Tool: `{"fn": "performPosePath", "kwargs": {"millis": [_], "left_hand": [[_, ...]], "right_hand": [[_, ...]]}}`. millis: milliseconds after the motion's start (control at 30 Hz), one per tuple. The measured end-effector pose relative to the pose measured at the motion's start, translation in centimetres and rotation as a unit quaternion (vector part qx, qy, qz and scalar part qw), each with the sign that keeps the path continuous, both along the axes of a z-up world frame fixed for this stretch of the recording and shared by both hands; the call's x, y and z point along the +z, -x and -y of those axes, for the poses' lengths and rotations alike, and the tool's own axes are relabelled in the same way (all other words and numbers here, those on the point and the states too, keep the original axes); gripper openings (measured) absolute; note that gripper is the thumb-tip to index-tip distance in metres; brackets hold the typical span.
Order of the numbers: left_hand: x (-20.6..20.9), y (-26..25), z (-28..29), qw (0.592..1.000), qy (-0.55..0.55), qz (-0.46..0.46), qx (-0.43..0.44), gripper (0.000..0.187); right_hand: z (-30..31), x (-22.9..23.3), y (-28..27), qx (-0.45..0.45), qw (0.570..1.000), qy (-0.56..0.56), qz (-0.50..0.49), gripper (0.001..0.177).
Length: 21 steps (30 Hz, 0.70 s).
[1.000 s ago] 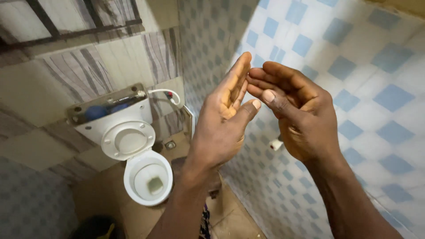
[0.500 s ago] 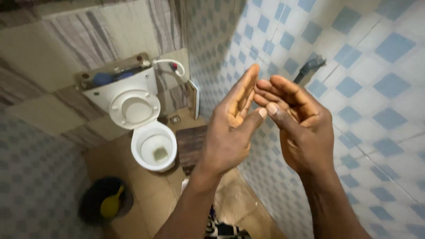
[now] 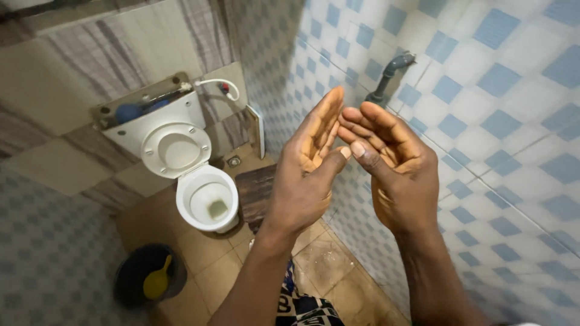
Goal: The person repeatedly picks up small bottles and containers from a cluttered bathroom sink, briefly holds them, and places them on a narrow wooden shelf above the toilet. The person handles a clear bottle with a yellow cap, a white jar, and a white bottle with a red cap, moving them one at a time from the sink to the shelf.
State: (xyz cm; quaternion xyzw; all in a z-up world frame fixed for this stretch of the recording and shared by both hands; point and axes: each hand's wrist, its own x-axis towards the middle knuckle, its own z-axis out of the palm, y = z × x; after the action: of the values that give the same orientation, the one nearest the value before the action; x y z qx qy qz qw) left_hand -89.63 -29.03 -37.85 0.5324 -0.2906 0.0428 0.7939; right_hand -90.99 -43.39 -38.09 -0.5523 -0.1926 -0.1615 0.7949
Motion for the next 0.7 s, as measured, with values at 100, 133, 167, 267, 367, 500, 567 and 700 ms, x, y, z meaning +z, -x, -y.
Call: {"fn": "performPosePath", "kwargs": {"millis": [100, 133, 167, 267, 367, 500, 567, 700], "left_hand": [[-0.3, -0.3, 0.3, 1.000, 0.009, -0.009, -0.019, 0.074], [-0.5, -0.4, 0.3, 1.000, 0.005, -0.008, -0.023, 0.074], [-0.5, -0.5, 0.2, 1.000, 0.000, -0.007, -0.027, 0.075], [-0.6, -0.8, -0.3, 0.999, 0.005, -0.003, -0.047, 0.075], [-0.5, -1.2, -0.8, 0.997, 0.014, -0.010, -0.074, 0.076], [0.0, -1.7, -1.9, 0.996, -0.007, -0.024, -0.089, 0.076], [-0.1, -2.1, -2.7, 0.994, -0.006, -0.025, -0.105, 0.074], [-1.0, -2.6, -3.1, 0.988, 0.006, -0.025, -0.151, 0.075]], "right_hand": [[0.2, -0.4, 0.3, -0.027, 0.999, 0.004, -0.022, 0.055], [0.2, -0.5, 0.3, -0.031, 0.999, -0.001, -0.022, 0.055], [0.2, -0.6, 0.3, -0.034, 0.999, -0.006, -0.022, 0.055], [-0.3, -0.8, 0.4, -0.053, 0.998, -0.013, -0.017, 0.057], [-1.0, -1.0, 0.7, -0.075, 0.997, -0.022, -0.011, 0.058], [-2.5, -0.9, 0.7, -0.115, 0.993, -0.021, -0.020, 0.058], [-3.3, -1.1, 0.6, -0.125, 0.992, -0.028, -0.011, 0.059], [-4.2, -2.2, 1.3, -0.158, 0.986, -0.046, -0.017, 0.059]]}}
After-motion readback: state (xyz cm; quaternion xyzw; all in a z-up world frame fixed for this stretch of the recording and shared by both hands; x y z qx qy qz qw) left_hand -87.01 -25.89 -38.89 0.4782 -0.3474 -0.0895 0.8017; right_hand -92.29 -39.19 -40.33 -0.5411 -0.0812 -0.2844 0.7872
